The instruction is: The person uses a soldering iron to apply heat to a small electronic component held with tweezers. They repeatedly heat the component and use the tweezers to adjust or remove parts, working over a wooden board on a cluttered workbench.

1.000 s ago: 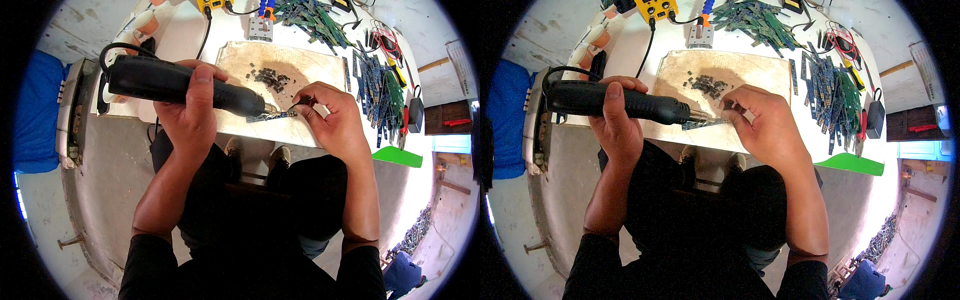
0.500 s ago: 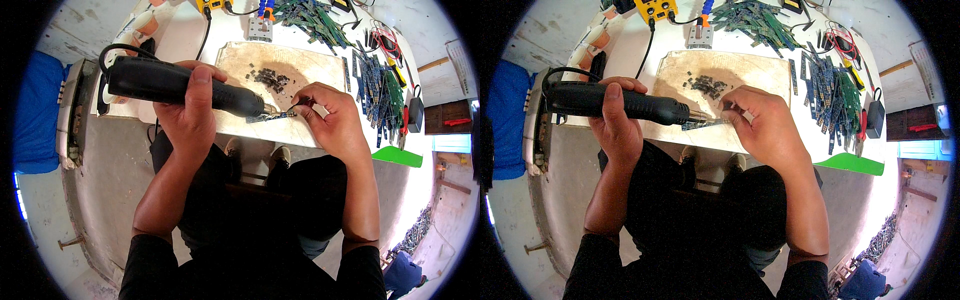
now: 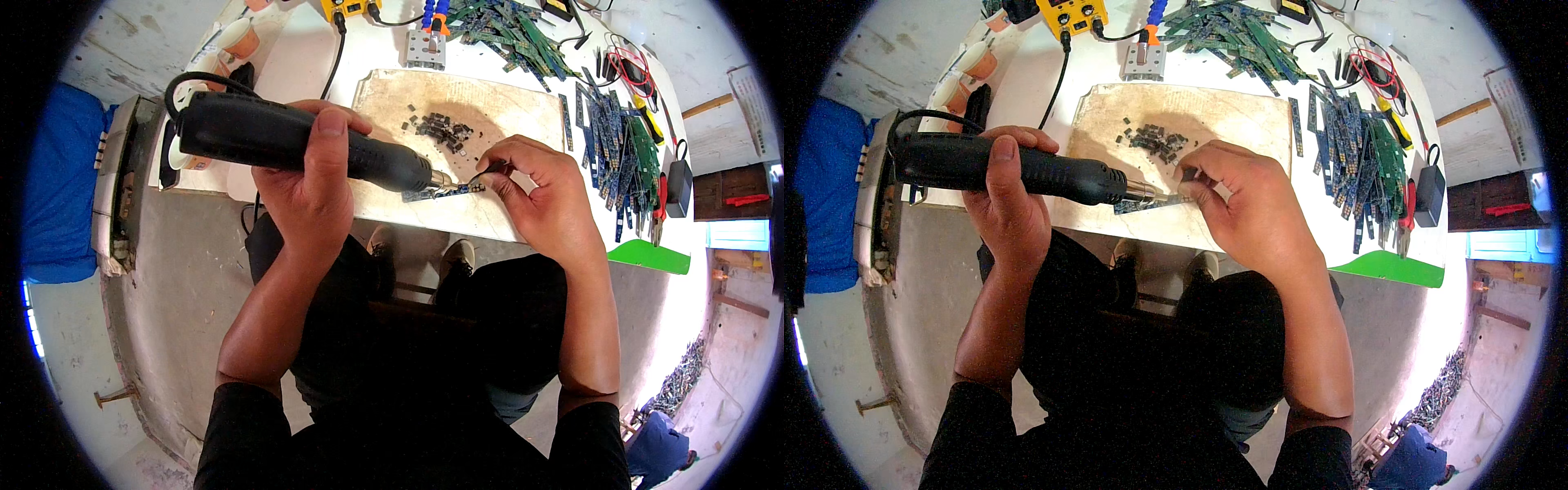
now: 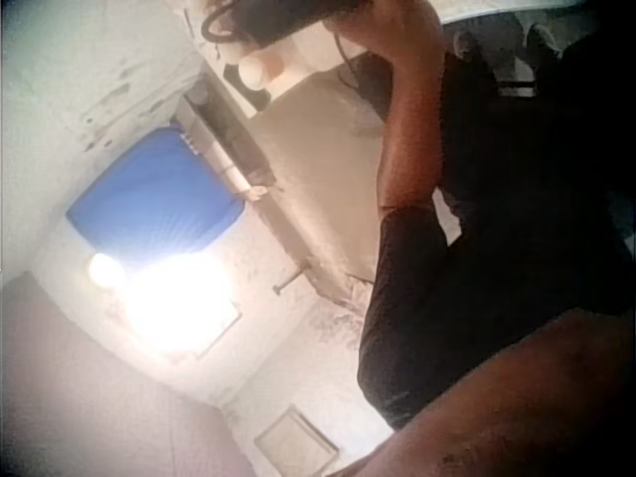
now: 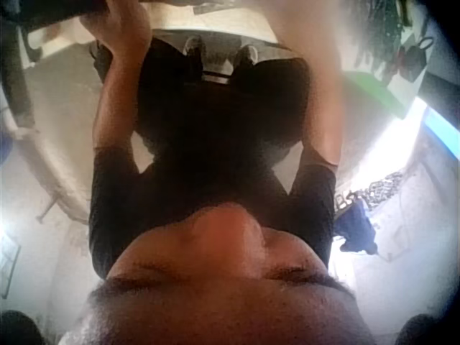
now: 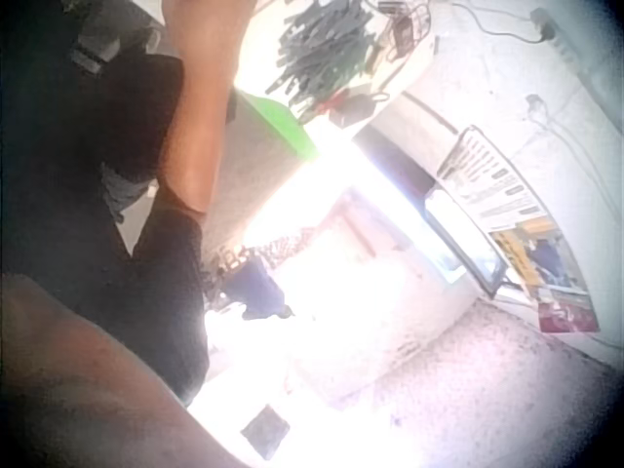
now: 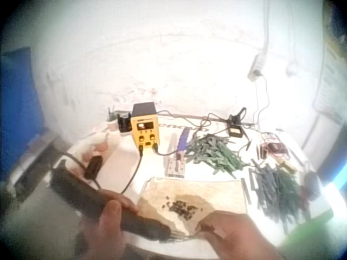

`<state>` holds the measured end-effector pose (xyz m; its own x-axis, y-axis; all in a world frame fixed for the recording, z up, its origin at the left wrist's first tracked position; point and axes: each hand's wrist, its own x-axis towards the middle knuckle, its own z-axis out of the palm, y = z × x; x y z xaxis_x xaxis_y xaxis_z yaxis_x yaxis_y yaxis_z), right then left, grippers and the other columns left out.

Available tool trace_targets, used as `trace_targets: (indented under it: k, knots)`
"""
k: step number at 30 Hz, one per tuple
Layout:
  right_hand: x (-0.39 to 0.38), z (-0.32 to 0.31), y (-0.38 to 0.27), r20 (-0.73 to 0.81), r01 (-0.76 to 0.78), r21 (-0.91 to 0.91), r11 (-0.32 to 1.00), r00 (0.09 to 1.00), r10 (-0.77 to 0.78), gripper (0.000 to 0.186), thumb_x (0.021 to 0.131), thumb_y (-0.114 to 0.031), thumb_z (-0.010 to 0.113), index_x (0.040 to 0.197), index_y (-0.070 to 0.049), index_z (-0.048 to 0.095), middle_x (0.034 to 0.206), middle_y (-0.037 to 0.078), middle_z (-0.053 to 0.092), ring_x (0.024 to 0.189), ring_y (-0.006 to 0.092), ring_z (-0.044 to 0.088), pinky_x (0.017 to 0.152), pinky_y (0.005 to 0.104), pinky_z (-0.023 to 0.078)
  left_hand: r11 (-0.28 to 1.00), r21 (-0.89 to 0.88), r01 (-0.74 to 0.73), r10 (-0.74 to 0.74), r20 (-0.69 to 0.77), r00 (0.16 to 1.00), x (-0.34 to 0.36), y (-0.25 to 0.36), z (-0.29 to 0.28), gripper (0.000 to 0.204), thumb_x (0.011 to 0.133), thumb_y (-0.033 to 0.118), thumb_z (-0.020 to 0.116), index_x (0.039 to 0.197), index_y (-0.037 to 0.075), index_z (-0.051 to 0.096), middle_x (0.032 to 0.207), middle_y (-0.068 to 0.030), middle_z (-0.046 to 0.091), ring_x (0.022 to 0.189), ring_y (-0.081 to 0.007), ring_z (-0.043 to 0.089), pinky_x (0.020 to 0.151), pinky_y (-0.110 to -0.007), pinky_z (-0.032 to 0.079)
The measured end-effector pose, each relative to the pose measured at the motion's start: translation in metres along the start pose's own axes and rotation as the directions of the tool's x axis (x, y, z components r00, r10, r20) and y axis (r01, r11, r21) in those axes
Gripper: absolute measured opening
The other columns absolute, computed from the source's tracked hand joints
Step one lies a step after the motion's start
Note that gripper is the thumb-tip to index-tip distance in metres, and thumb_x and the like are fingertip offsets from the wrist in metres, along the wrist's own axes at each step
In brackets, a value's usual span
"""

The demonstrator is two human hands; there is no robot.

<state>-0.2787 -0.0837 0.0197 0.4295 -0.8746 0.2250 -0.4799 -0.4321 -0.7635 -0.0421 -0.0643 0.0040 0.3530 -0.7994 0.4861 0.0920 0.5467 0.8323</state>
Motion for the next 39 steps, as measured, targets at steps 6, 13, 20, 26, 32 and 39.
trace_targets:
  k: [6,13,20,26,32,39]
  knots:
    - [-0.0003,0.0004,0.0009,-0.010,0.012,-0.007,1.000,1.000,-0.012,0.014,0.082,0.007,0.070,0.094,0.002,0.066,0.085,0.012,0.068,0.077,0.0198,0.066,0.073,0.0291,0.051,1.000,0.018,-0.001,0.001,-0.004,1.000,0.0002,0.0014,0.0013,0.018,0.097,0.018,0.063,0.097,0.000,0.062,0.082,-0.0113,0.070,0.077,-0.0131,0.066,0.076,-0.026,0.051]
    - [0.0000,0.0011,-0.0003,0.005,0.001,0.031,1.000,1.000,-0.001,0.016,0.080,0.006,0.068,0.095,0.000,0.066,0.091,0.018,0.067,0.083,0.0360,0.067,0.073,0.0357,0.053,1.000,0.019,0.000,0.000,-0.001,1.000,-0.0001,0.0017,0.0008,0.017,0.097,0.017,0.062,0.097,0.000,0.061,0.082,-0.0113,0.070,0.077,-0.0129,0.065,0.076,-0.027,0.051]
    - [0.0004,0.0070,-0.0018,-0.021,0.064,-0.015,0.998,0.998,-0.064,0.017,0.079,0.006,0.068,0.095,-0.001,0.066,0.089,0.017,0.066,0.082,0.0377,0.066,0.071,0.0376,0.053,0.997,0.082,0.014,-0.015,0.010,1.000,-0.0010,0.0043,0.0009,0.018,0.097,0.019,0.057,0.096,0.001,0.058,0.084,-0.0120,0.065,0.081,-0.0188,0.064,0.081,-0.034,0.050]
    - [0.0011,0.0065,-0.0057,-0.017,0.040,-0.028,0.999,0.999,-0.040,0.016,0.080,0.005,0.067,0.095,-0.001,0.066,0.090,0.018,0.067,0.083,0.0377,0.066,0.072,0.0382,0.052,0.986,0.159,0.055,-0.054,-0.015,0.998,-0.0001,0.0092,0.0012,0.020,0.097,0.020,0.054,0.095,0.001,0.055,0.083,-0.0124,0.063,0.082,-0.0217,0.062,0.083,-0.037,0.049]
    - [0.0014,0.0078,-0.0045,-0.018,0.051,-0.025,0.998,0.998,-0.052,0.016,0.081,0.005,0.067,0.095,-0.001,0.066,0.090,0.018,0.067,0.083,0.0380,0.066,0.072,0.0384,0.053,0.991,0.128,0.041,-0.039,-0.024,0.999,0.0006,0.0084,0.0001,0.019,0.096,0.021,0.057,0.094,0.001,0.057,0.081,-0.0113,0.064,0.079,-0.0184,0.063,0.080,-0.033,0.049]
    - [0.0012,0.0088,-0.0045,-0.024,0.035,-0.033,0.999,0.999,-0.036,0.017,0.080,0.005,0.066,0.096,-0.001,0.066,0.091,0.018,0.067,0.083,0.0387,0.066,0.073,0.0392,0.053,0.990,0.126,0.057,-0.055,-0.015,0.998,0.0000,0.0088,0.0007,0.020,0.096,0.021,0.055,0.093,0.001,0.054,0.082,-0.0119,0.062,0.081,-0.0216,0.061,0.083,-0.036,0.047]
